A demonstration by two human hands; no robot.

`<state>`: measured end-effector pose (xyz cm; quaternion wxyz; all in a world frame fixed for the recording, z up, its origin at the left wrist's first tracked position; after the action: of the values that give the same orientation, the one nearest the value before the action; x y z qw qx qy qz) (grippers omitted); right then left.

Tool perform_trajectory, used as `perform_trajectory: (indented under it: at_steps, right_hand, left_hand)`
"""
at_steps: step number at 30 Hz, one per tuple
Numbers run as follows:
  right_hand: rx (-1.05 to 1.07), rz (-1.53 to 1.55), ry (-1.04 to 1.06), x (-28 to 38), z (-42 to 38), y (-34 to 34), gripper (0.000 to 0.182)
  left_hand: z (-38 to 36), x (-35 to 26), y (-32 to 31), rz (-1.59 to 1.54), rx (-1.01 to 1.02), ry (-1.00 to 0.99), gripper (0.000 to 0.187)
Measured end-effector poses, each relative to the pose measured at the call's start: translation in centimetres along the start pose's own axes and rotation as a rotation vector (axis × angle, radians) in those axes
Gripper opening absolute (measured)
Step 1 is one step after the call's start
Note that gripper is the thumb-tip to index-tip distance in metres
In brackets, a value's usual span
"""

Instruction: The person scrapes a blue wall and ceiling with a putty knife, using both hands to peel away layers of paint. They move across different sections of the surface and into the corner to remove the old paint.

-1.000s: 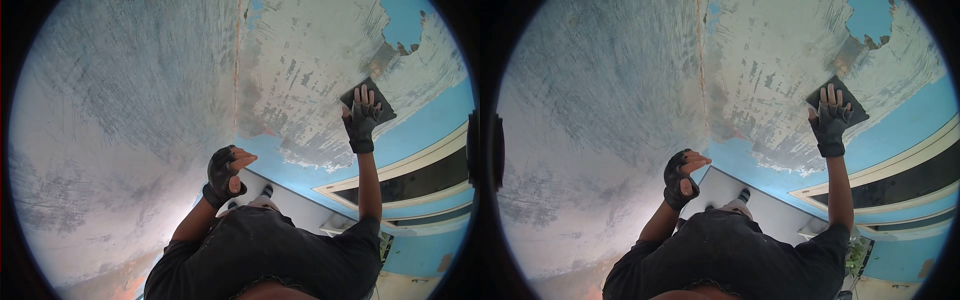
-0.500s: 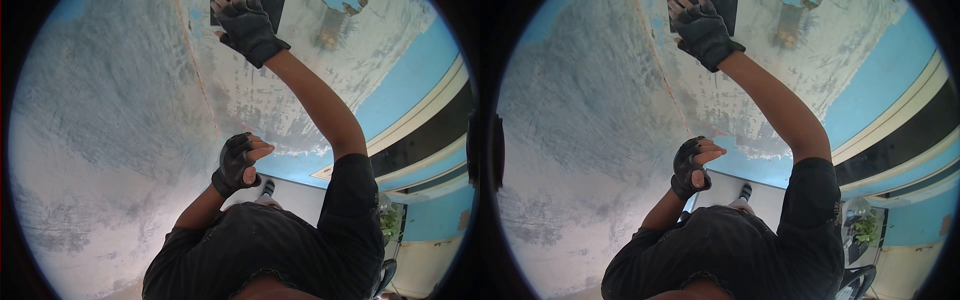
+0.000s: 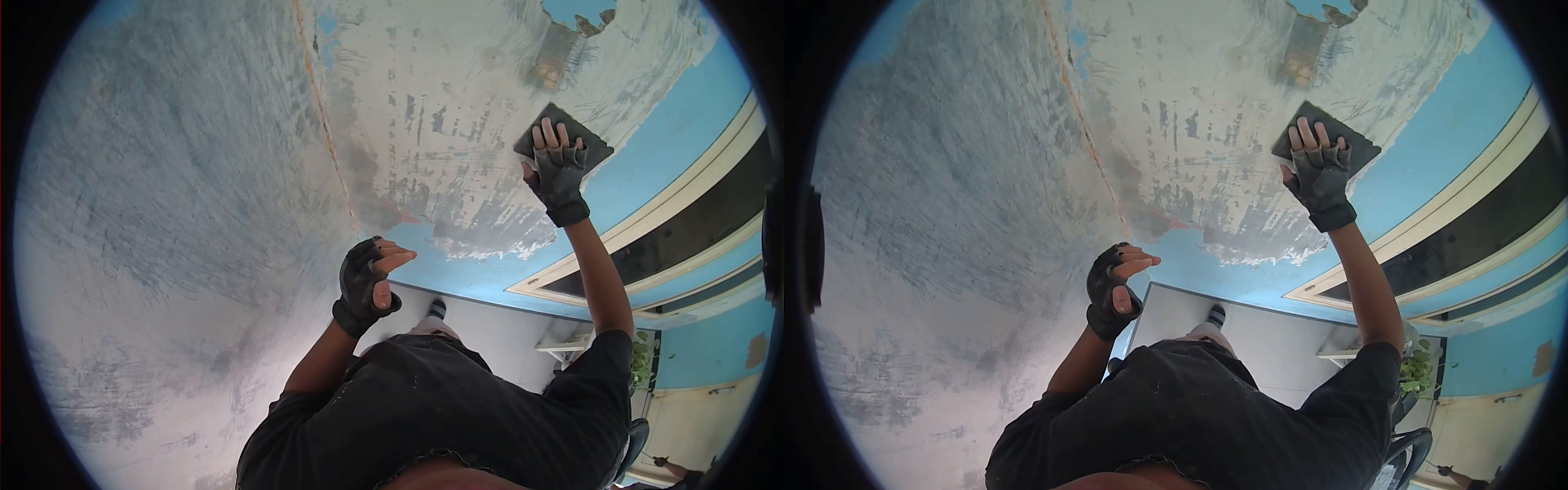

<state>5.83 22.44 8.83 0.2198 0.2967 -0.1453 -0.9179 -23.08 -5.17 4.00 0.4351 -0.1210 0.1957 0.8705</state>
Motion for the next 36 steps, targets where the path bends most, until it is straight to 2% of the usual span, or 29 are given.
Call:
perform_trajectory:
  at_steps: [2, 4, 7, 10, 14, 19, 20, 24, 26, 29, 30, 31, 36]
  right_hand:
    - [0.021, 0.11, -0.051, 2.0, 1.4, -0.5, 0.066]
    - [0.072, 0.088, 0.079, 5.7, 4.6, -1.3, 0.076]
    - [0.032, 0.217, 0.077, 12.6, 9.9, -3.0, 0.08]
    - [0.072, 0.355, 0.088, 18.8, 14.3, -5.1, 0.079]
    - [-0.01, 0.44, 0.111, 23.8, 17.4, -7.3, 0.078]
    - [0.005, 0.502, 0.154, 20.9, 15.4, -5.9, 0.072]
    - [-0.009, 0.474, 0.147, 19.4, 14.0, -5.7, 0.07]
    - [0.137, 0.237, 0.078, 11.9, 5.6, -4.1, 0.068]
    - [0.055, 0.056, 0.031, 7.7, 0.9, -3.3, 0.061]
    - [0.051, 0.068, -0.056, 1.1, -5.3, -3.0, 0.055]
    - [-0.022, -0.001, -0.022, 0.3, -6.1, -2.4, 0.057]
    - [-0.003, -0.044, 0.013, 0.0, -6.1, -2.1, 0.06]
    - [-0.071, 0.092, -0.164, 6.4, -1.2, -4.4, 0.064]
  left_hand:
    - [-0.1, -0.2, 0.4, 0.014, -0.016, -0.008, 0.048]
    - [0.4, -0.4, 0.6, 0.029, -0.028, -0.03, 0.047]
    - [1.2, -1.0, 1.1, 0.043, -0.031, -0.069, 0.046]
    - [2.2, -1.4, 1.1, 0.049, -0.04, -0.106, 0.045]
    - [2.6, -1.5, 0.6, 0.037, -0.012, -0.119, 0.043]
    - [2.5, -1.4, -0.2, 0.017, 0.019, -0.137, 0.042]
    - [2.3, -1.4, -0.3, 0.013, 0.033, -0.1, 0.046]
    - [1.0, -0.5, 0.0, 0.009, 0.05, -0.035, 0.051]
    - [0.5, 0.1, 0.4, 0.015, 0.03, -0.018, 0.05]
    - [-0.4, 0.6, 0.9, 0.027, -0.017, 0.028, 0.049]
    - [-0.6, 0.8, 1.2, 0.025, -0.035, 0.049, 0.05]
    - [-0.8, 1.0, 1.4, 0.034, -0.041, 0.055, 0.05]
    - [-0.9, 1.5, 1.7, 0.032, -0.056, 0.048, 0.05]
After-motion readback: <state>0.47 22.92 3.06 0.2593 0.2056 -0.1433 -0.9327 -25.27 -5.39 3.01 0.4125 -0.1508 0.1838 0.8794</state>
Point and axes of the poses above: each hand's wrist, its own z-axis towards the middle knuckle, its own y-axis out of the back of the hand, x = y × z, the point moved 1 cm from there along z, towards the middle knuckle, and after that the axes turned 3 degrees about -x, right-handed, at the moved point
